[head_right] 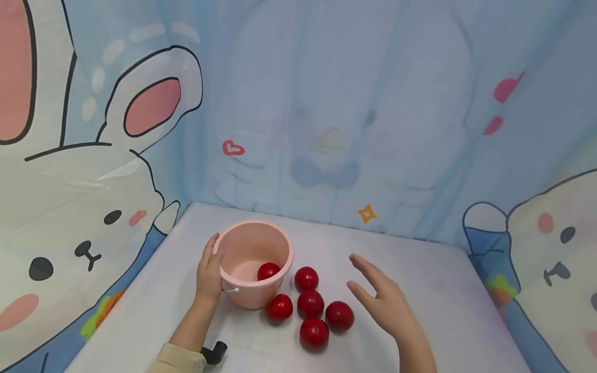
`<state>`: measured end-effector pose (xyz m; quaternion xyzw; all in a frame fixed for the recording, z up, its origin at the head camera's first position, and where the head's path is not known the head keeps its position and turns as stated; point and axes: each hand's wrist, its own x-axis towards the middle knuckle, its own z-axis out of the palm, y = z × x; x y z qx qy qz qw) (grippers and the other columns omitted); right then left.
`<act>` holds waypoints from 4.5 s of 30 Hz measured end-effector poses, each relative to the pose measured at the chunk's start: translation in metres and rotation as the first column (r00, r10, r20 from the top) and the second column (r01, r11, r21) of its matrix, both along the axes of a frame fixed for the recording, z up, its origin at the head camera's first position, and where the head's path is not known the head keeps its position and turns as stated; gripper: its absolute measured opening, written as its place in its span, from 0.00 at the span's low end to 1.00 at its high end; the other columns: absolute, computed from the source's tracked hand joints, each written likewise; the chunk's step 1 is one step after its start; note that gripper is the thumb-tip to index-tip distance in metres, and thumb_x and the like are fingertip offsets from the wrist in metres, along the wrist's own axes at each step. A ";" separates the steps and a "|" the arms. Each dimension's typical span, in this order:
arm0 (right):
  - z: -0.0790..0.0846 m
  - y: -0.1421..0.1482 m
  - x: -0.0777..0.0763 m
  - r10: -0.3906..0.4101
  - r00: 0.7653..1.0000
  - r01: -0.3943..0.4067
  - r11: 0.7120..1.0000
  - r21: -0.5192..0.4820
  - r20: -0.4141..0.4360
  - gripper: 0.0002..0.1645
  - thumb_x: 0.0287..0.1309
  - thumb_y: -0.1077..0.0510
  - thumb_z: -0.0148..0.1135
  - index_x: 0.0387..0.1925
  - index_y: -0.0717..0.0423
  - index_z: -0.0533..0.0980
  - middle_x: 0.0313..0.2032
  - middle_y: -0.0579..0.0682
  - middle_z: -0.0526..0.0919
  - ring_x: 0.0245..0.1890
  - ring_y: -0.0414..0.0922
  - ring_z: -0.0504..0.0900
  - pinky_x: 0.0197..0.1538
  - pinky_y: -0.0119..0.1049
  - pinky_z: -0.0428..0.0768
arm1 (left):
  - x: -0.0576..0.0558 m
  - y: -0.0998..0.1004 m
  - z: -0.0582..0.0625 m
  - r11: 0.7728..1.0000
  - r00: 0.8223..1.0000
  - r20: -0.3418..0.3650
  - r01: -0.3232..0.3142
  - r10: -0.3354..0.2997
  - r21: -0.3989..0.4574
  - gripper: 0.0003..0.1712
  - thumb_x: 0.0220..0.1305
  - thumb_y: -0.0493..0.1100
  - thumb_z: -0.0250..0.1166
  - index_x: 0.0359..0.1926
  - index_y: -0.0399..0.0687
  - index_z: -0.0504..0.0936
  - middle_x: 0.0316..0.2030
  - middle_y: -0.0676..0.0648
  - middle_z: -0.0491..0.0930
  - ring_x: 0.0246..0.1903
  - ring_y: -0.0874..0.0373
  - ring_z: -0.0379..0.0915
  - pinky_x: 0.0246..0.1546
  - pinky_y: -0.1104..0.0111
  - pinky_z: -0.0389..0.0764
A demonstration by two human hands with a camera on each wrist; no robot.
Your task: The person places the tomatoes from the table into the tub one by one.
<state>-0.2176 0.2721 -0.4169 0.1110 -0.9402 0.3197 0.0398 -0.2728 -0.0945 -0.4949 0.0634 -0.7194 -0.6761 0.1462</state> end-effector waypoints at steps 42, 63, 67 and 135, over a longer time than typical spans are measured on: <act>-0.148 0.030 -0.013 -0.263 0.896 0.359 0.902 -0.239 0.357 0.46 0.55 0.25 0.38 0.70 0.42 0.49 0.67 0.52 0.61 0.68 0.54 0.57 0.63 0.58 0.60 | 0.001 -0.001 0.002 0.998 1.000 0.010 -0.014 0.015 -0.056 0.22 0.68 0.59 0.39 0.62 0.84 0.56 0.65 0.67 0.59 0.67 0.61 0.55 0.62 0.53 0.65; -0.150 0.031 -0.012 -0.271 0.895 0.368 0.898 -0.241 0.355 0.46 0.55 0.25 0.40 0.70 0.41 0.49 0.67 0.52 0.60 0.68 0.54 0.56 0.63 0.58 0.60 | 0.016 -0.006 0.000 0.994 0.999 0.029 -0.033 0.036 -0.100 0.23 0.68 0.57 0.40 0.63 0.83 0.54 0.66 0.66 0.58 0.67 0.60 0.55 0.62 0.52 0.65; -0.149 0.032 -0.012 -0.275 0.891 0.373 0.897 -0.237 0.363 0.46 0.55 0.25 0.39 0.70 0.41 0.48 0.68 0.52 0.60 0.69 0.54 0.55 0.63 0.59 0.59 | 0.019 -0.007 -0.001 0.994 0.999 0.020 -0.023 0.025 -0.103 0.23 0.68 0.58 0.39 0.64 0.83 0.53 0.66 0.67 0.58 0.67 0.61 0.55 0.62 0.52 0.66; -0.150 0.015 -0.028 -0.103 0.906 0.235 0.930 -0.284 0.411 0.39 0.35 0.37 0.70 0.55 0.34 0.71 0.57 0.46 0.73 0.57 0.49 0.72 0.45 0.41 0.82 | 0.039 -0.009 0.003 0.998 1.000 -0.021 -0.011 0.009 -0.064 0.24 0.70 0.52 0.39 0.64 0.81 0.53 0.67 0.64 0.56 0.68 0.62 0.53 0.64 0.55 0.62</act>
